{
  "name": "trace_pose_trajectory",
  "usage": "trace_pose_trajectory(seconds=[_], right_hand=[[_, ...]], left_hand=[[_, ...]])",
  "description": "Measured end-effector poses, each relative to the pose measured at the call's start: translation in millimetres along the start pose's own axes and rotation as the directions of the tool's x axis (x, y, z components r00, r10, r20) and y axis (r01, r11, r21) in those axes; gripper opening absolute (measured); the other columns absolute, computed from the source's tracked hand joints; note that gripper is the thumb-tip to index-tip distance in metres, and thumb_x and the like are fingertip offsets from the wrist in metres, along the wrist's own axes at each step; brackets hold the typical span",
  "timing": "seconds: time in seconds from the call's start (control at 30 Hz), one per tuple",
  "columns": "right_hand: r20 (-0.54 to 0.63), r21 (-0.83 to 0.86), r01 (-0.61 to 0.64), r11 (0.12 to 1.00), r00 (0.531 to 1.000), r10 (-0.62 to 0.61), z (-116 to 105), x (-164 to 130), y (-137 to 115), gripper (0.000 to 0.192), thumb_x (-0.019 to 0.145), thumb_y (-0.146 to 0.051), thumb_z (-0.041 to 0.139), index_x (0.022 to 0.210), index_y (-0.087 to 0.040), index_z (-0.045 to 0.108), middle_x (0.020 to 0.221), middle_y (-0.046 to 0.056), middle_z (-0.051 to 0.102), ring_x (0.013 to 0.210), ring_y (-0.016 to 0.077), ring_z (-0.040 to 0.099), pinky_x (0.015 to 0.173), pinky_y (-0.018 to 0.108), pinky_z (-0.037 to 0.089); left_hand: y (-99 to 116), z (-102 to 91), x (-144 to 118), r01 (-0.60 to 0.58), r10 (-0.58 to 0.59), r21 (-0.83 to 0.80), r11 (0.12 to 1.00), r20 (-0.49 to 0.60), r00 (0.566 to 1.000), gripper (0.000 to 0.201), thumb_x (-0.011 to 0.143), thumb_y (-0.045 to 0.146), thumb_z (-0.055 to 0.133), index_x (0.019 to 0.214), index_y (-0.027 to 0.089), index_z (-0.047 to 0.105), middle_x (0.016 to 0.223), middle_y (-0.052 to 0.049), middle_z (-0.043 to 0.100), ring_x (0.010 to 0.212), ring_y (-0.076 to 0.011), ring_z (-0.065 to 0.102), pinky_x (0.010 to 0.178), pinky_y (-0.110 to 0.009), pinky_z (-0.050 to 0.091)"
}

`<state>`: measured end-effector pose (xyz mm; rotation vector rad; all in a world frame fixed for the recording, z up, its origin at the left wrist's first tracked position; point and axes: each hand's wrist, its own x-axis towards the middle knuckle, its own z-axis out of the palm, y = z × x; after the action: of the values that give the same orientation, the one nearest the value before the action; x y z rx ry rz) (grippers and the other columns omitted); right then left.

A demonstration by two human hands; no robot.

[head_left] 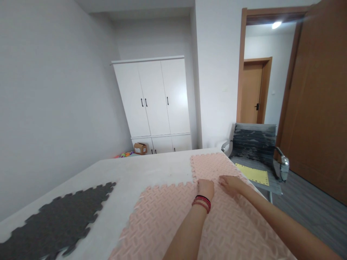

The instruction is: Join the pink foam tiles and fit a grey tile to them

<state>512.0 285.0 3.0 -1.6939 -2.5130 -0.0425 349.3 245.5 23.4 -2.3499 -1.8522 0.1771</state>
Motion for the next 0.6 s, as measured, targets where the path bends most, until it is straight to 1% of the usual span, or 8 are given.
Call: trace_pose_trajectory(seconds=[0.1, 0.17, 0.3, 0.37, 0.43, 0.5, 0.57, 0.6], right_hand=[[-0.022, -0.014, -0.081, 0.997, 0.997, 0.08, 4, -4, 19, 0.042, 0.089, -0.034, 0.029, 0.103, -0.012, 0.062, 0.106, 0.019, 0.064, 0.101, 0.0267, 0.059, 0.087, 0.038, 0.04], [-0.027, -0.017, -0.108, 0.994, 0.994, 0.108, 11, -10, 29, 0.043, 0.089, -0.034, 0.029, 0.104, -0.011, 0.062, 0.106, 0.02, 0.064, 0.103, 0.0265, 0.058, 0.089, 0.037, 0.04], [-0.051, 0.002, -0.114, 0.993, 0.992, 0.114, 26, -18, 41, 0.052, 0.089, -0.041, 0.031, 0.124, -0.007, 0.049, 0.122, 0.02, 0.056, 0.115, 0.0247, 0.051, 0.096, 0.035, 0.036], [-0.063, 0.029, -0.088, 0.996, 0.994, 0.089, 29, -20, 44, 0.053, 0.089, -0.043, 0.031, 0.127, -0.008, 0.046, 0.128, 0.018, 0.053, 0.119, 0.0236, 0.048, 0.099, 0.034, 0.034], [-0.057, 0.023, -0.067, 0.997, 0.996, 0.069, 29, -21, 45, 0.05, 0.09, -0.041, 0.03, 0.126, -0.011, 0.049, 0.13, 0.016, 0.051, 0.12, 0.0225, 0.047, 0.1, 0.033, 0.033], [-0.029, -0.039, -0.082, 0.996, 0.996, 0.081, 26, -19, 42, 0.047, 0.09, -0.038, 0.029, 0.122, -0.012, 0.052, 0.127, 0.016, 0.054, 0.117, 0.0222, 0.05, 0.097, 0.033, 0.036], [-0.002, -0.096, -0.101, 0.99, 0.995, 0.101, 21, -15, 37, 0.044, 0.091, -0.034, 0.029, 0.113, -0.011, 0.058, 0.118, 0.018, 0.06, 0.108, 0.0222, 0.056, 0.092, 0.033, 0.039], [0.012, -0.111, -0.107, 0.988, 0.994, 0.109, 19, -13, 34, 0.042, 0.09, -0.033, 0.029, 0.106, -0.011, 0.061, 0.112, 0.018, 0.063, 0.103, 0.0223, 0.059, 0.089, 0.033, 0.04]], left_hand=[[2, 4.7, -2, 0.045, -0.045, -0.002, 0.999, -0.021, 0.999, 0.024, 0.086, 0.03, 0.052, 0.104, 0.016, 0.057, 0.094, -0.004, 0.065, 0.088, -0.0168, 0.061, 0.078, -0.039, 0.052], [3, 7.6, -3, 0.066, -0.066, -0.008, 0.998, -0.041, 0.997, 0.023, 0.086, 0.028, 0.052, 0.104, 0.016, 0.057, 0.092, -0.003, 0.065, 0.089, -0.0173, 0.061, 0.079, -0.04, 0.051], [3, 10.3, -7, 0.077, -0.079, -0.03, 0.997, -0.075, 0.994, 0.022, 0.087, 0.027, 0.05, 0.104, 0.015, 0.057, 0.09, -0.003, 0.065, 0.088, -0.0174, 0.061, 0.079, -0.04, 0.051], [2, 10.4, -10, 0.074, -0.078, -0.046, 0.996, -0.087, 0.993, 0.024, 0.087, 0.027, 0.05, 0.107, 0.015, 0.056, 0.092, -0.004, 0.065, 0.09, -0.018, 0.061, 0.079, -0.04, 0.05], [0, 10.1, -12, 0.06, -0.066, -0.066, 0.996, -0.095, 0.993, 0.028, 0.087, 0.027, 0.049, 0.112, 0.016, 0.054, 0.097, -0.005, 0.065, 0.094, -0.0194, 0.06, 0.084, -0.043, 0.048], [-5, 9.6, -14, 0.03, -0.04, -0.096, 0.995, -0.102, 0.994, 0.031, 0.087, 0.028, 0.05, 0.115, 0.017, 0.053, 0.102, -0.006, 0.064, 0.1, -0.0209, 0.058, 0.091, -0.049, 0.044], [-16, 9.1, -16, -0.02, 0.005, -0.14, 0.99, -0.105, 0.994, 0.033, 0.086, 0.03, 0.051, 0.117, 0.017, 0.052, 0.105, -0.006, 0.064, 0.102, -0.0215, 0.058, 0.095, -0.051, 0.041], [-24, 8.8, -18, -0.051, 0.034, -0.167, 0.985, -0.105, 0.994, 0.035, 0.085, 0.03, 0.052, 0.118, 0.018, 0.052, 0.105, -0.006, 0.064, 0.101, -0.021, 0.058, 0.095, -0.05, 0.041]])
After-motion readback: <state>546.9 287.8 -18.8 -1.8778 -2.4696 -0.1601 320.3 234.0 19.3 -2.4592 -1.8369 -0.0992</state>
